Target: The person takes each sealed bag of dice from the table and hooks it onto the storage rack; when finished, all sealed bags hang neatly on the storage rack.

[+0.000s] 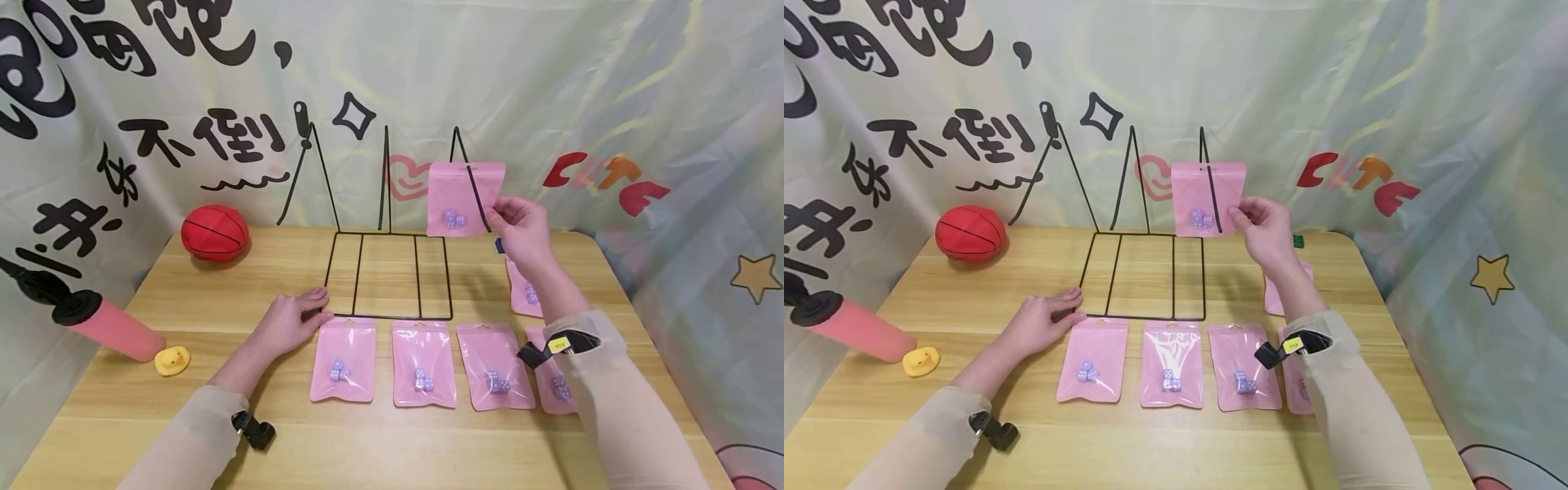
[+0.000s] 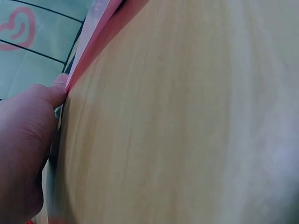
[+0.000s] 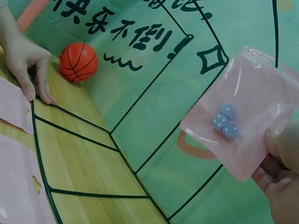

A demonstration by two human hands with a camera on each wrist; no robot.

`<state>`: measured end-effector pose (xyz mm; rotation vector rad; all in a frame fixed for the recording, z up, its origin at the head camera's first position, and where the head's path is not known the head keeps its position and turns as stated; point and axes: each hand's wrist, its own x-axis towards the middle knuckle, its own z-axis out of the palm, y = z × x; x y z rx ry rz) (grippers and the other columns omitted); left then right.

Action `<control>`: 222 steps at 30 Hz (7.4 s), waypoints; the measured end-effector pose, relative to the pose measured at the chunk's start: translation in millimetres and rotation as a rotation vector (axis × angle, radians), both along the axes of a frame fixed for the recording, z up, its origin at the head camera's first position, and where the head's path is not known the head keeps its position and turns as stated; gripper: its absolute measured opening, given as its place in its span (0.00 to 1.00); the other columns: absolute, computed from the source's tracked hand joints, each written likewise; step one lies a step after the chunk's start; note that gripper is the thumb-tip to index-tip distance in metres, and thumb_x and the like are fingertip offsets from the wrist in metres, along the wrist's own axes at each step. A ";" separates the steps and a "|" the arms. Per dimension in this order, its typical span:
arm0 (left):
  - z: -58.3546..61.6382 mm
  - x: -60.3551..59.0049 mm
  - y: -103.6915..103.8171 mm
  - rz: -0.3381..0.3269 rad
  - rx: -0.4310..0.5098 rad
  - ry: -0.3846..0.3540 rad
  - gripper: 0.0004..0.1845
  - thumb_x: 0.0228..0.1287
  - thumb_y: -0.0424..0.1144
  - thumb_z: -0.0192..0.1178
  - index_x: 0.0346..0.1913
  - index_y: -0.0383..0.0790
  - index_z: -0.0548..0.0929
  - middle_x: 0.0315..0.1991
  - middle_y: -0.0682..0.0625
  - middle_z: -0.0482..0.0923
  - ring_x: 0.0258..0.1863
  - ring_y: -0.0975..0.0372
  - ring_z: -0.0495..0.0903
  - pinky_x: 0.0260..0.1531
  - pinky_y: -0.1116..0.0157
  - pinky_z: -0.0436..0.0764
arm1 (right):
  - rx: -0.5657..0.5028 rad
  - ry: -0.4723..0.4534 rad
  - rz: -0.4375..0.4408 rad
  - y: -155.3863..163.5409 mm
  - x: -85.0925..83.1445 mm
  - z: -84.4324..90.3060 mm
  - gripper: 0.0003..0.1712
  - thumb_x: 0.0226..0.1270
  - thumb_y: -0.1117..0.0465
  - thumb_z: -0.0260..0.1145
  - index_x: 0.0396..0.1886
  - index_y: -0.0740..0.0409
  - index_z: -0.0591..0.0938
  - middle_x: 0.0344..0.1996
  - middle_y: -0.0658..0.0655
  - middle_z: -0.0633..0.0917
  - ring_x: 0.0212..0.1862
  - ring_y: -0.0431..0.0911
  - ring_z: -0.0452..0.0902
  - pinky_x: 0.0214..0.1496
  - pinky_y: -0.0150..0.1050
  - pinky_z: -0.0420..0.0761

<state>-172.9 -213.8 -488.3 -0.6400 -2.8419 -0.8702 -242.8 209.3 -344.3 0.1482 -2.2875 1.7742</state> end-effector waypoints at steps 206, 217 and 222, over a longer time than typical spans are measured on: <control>7.1 -0.6 1.3 0.022 -0.070 -0.043 0.26 0.73 0.51 0.70 0.64 0.36 0.85 0.67 0.45 0.79 0.68 0.49 0.75 0.71 0.38 0.67 | -0.452 0.325 0.159 2.7 89.4 -20.5 0.03 0.63 0.87 0.64 0.34 0.84 0.77 0.28 0.55 0.88 0.31 0.42 0.85 0.36 0.30 0.86; 5.1 -0.7 3.9 0.015 -0.069 -0.023 0.26 0.73 0.52 0.70 0.64 0.36 0.86 0.66 0.43 0.79 0.68 0.48 0.76 0.71 0.39 0.67 | -0.666 0.337 0.219 -6.5 82.5 -24.9 0.19 0.60 0.92 0.55 0.32 0.70 0.83 0.28 0.56 0.86 0.31 0.42 0.83 0.37 0.29 0.86; 6.0 -0.1 3.1 0.022 -0.062 -0.036 0.26 0.73 0.51 0.70 0.64 0.36 0.86 0.67 0.44 0.79 0.68 0.49 0.76 0.72 0.38 0.65 | -0.611 0.297 0.160 -7.1 81.4 -23.9 0.18 0.61 0.91 0.57 0.33 0.70 0.84 0.29 0.56 0.86 0.31 0.41 0.82 0.37 0.29 0.86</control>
